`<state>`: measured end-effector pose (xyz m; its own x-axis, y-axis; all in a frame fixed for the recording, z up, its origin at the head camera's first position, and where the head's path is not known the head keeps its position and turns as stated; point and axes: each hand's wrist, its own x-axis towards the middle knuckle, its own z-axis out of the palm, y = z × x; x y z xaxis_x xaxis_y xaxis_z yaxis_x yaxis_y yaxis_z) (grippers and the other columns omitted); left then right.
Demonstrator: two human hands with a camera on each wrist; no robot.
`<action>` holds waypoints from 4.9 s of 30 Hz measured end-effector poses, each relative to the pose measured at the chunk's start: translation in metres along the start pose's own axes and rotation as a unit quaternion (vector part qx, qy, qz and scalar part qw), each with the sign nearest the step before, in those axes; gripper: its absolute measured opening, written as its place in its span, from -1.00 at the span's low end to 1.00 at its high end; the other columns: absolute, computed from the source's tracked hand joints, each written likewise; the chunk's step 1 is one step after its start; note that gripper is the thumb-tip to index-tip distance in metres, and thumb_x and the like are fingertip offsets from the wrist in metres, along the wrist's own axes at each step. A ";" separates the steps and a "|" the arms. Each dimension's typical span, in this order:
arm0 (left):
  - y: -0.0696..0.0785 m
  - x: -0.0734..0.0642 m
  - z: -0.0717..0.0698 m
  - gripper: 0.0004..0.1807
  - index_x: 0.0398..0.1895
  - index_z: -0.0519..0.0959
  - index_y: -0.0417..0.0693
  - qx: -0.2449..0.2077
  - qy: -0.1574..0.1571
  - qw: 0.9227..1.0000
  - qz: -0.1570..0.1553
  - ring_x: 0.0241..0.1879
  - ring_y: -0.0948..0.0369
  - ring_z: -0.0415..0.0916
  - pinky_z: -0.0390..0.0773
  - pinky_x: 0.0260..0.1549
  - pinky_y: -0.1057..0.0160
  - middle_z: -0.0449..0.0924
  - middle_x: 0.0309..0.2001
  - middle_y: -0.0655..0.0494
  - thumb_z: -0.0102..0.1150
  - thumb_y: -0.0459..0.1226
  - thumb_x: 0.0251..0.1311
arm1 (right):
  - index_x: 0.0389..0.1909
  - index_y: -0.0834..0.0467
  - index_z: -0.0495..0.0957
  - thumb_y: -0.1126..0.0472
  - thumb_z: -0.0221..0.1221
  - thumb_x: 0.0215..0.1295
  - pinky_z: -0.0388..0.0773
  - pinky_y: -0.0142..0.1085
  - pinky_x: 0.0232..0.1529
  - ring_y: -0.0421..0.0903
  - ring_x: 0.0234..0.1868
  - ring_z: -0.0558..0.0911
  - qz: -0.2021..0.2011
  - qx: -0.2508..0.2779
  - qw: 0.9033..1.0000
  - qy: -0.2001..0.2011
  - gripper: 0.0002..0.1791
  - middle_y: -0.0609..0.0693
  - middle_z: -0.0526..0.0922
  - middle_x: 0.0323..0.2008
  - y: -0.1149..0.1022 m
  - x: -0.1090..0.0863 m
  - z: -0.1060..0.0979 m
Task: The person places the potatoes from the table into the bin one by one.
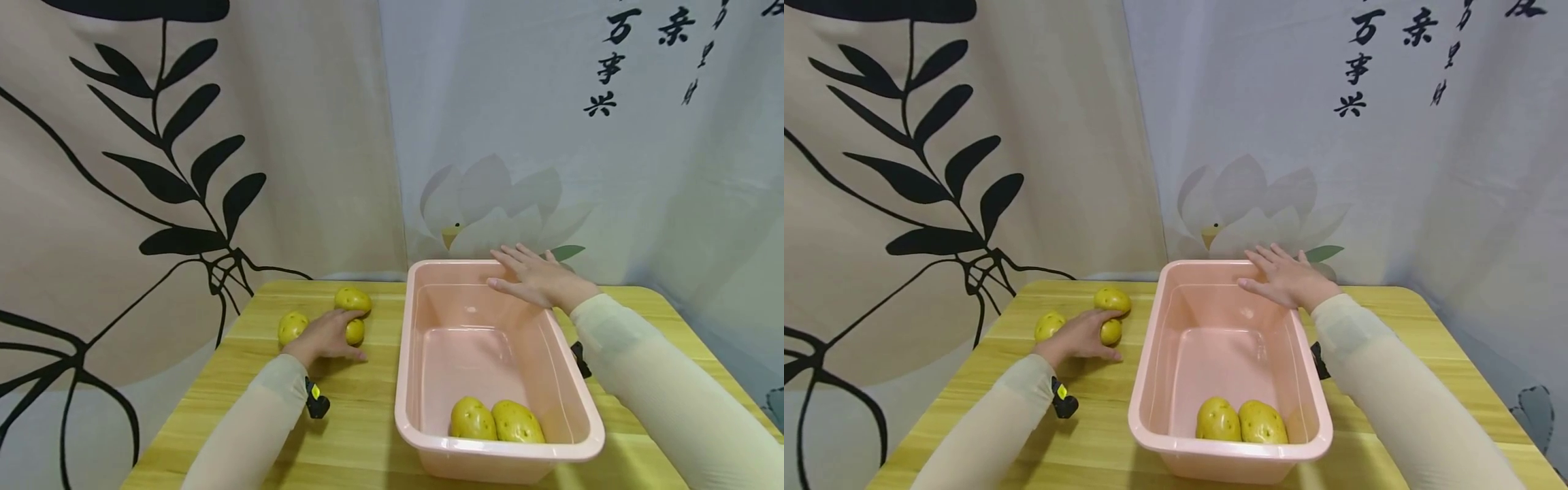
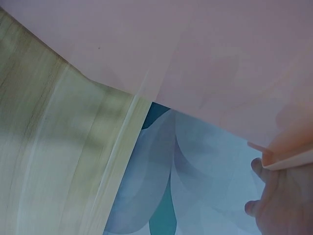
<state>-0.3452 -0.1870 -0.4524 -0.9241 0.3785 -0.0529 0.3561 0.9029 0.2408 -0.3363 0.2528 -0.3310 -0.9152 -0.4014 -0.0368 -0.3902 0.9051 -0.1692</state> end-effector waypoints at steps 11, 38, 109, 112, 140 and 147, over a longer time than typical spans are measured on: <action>-0.011 -0.001 0.012 0.09 0.36 0.36 0.22 -0.017 0.053 0.998 0.002 0.30 -0.04 0.26 0.25 0.24 -0.10 0.34 0.33 0.03 0.46 0.33 -0.38 | 0.53 -0.02 -0.12 -0.51 -0.28 0.28 -0.36 0.41 0.24 0.22 0.49 -0.23 0.007 0.000 1.000 0.005 -0.05 0.13 -0.13 0.52 -0.009 -0.002 0.003; -0.011 0.005 0.020 -0.26 0.15 0.52 0.18 -0.016 0.106 0.994 -0.030 0.10 0.02 0.43 0.39 0.07 -0.04 0.51 0.12 0.07 0.43 0.21 -0.15 | 0.53 -0.02 -0.09 -0.48 -0.29 0.32 -0.32 0.40 0.26 0.23 0.49 -0.22 0.002 0.032 0.999 0.007 -0.09 0.13 -0.12 0.51 -0.006 -0.001 0.001; 0.005 -0.023 0.031 -0.40 0.04 0.54 0.15 -0.190 0.196 0.962 -0.016 -0.18 0.13 0.52 0.53 -0.21 0.09 0.59 -0.09 0.13 0.54 -0.09 -0.17 | 0.53 -0.02 -0.09 -0.48 -0.31 0.31 -0.31 0.39 0.27 0.21 0.49 -0.22 -0.004 0.033 0.999 0.006 -0.08 0.11 -0.14 0.52 -0.007 -0.003 0.000; 0.006 -0.023 0.031 -0.40 0.05 0.54 0.15 -0.186 0.196 0.963 -0.011 -0.14 0.13 0.52 0.52 -0.18 0.08 0.59 -0.06 0.14 0.53 -0.08 -0.15 | 0.53 -0.01 -0.09 -0.49 -0.32 0.31 -0.31 0.38 0.28 0.22 0.49 -0.21 -0.001 0.031 1.000 0.005 -0.08 0.12 -0.14 0.52 -0.008 -0.004 0.001; 0.029 -0.023 0.021 -0.41 -0.01 0.56 0.21 -0.262 0.217 0.940 -0.004 -0.20 0.12 0.50 0.51 -0.22 0.08 0.58 -0.10 0.08 0.56 -0.03 -0.21 | 0.53 -0.01 -0.08 -0.48 -0.29 0.31 -0.31 0.37 0.28 0.20 0.49 -0.23 0.006 0.040 0.999 0.005 -0.08 0.12 -0.13 0.52 -0.008 -0.004 -0.001; 0.041 -0.024 0.013 -0.32 0.10 0.52 0.16 -0.296 0.194 0.935 -0.016 -0.17 0.06 0.49 0.54 -0.24 0.07 0.52 -0.03 0.01 0.58 -0.09 -0.20 | 0.53 -0.03 -0.08 -0.49 -0.30 0.30 -0.30 0.37 0.29 0.18 0.50 -0.23 0.009 0.043 0.999 0.004 -0.08 0.10 -0.13 0.52 -0.007 -0.004 0.000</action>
<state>-0.3063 -0.1565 -0.4540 -0.9545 0.1477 0.2589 0.2947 0.5983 0.7451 -0.3294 0.2480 -0.3291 -0.9229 -0.3836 -0.0327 -0.3637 0.8964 -0.2534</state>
